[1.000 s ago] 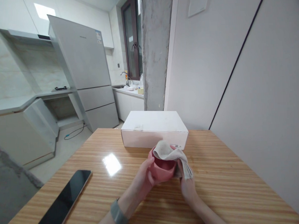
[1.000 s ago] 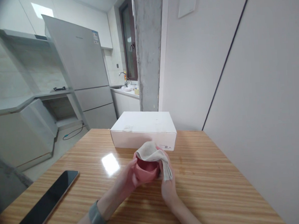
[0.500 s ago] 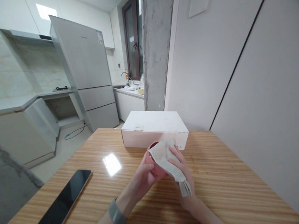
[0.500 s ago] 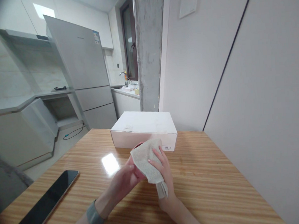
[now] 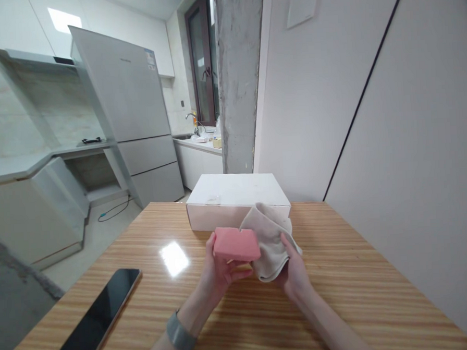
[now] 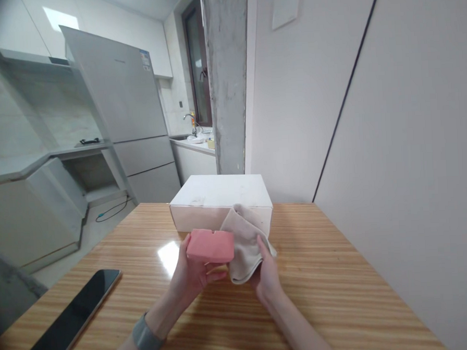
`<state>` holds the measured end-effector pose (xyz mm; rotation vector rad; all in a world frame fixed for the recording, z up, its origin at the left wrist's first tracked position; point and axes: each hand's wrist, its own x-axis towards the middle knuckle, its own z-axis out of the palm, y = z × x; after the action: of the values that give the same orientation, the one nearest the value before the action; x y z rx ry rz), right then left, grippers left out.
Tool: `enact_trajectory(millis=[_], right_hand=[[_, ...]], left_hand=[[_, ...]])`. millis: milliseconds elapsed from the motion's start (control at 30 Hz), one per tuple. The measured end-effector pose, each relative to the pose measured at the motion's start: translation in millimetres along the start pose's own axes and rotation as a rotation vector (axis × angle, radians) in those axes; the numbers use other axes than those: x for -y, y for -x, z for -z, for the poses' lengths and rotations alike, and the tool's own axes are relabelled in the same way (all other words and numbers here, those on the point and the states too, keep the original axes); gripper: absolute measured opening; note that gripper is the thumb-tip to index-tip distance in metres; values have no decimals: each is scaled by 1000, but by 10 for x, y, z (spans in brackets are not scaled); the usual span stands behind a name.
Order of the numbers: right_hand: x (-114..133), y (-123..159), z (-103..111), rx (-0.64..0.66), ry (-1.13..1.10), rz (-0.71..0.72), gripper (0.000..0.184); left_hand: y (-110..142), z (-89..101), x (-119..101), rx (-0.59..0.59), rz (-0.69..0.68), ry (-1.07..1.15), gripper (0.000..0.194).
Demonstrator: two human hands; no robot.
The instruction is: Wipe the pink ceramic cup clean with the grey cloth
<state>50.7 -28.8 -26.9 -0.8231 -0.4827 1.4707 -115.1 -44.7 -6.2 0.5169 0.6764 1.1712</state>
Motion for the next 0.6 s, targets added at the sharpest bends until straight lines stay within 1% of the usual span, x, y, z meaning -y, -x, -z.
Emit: enact_trajectory(millis=[67, 100, 167, 233, 333, 467, 600], right_hand=[[-4, 50, -67, 78, -17, -75, 31], [-23, 75, -101, 121, -19, -87, 31], [-75, 113, -156, 184, -21, -73, 30], [-123, 129, -180, 199, -23, -26, 31], [-172, 126, -143, 166, 4, 32, 36], [-267, 110, -9, 72, 62, 78, 37], [-409, 104, 96, 50, 71, 125, 36]], left_hand=[[-4, -12, 27, 7, 21, -18, 63], [-9, -15, 50, 14, 28, -32, 62], [-24, -16, 104, 28, 27, -54, 59], [-39, -14, 154, 30, -13, -60, 55], [-51, -18, 199, -11, -125, -56, 53], [-57, -22, 192, -80, -240, -80, 57], [-104, 38, 176, -218, -359, -169, 61]])
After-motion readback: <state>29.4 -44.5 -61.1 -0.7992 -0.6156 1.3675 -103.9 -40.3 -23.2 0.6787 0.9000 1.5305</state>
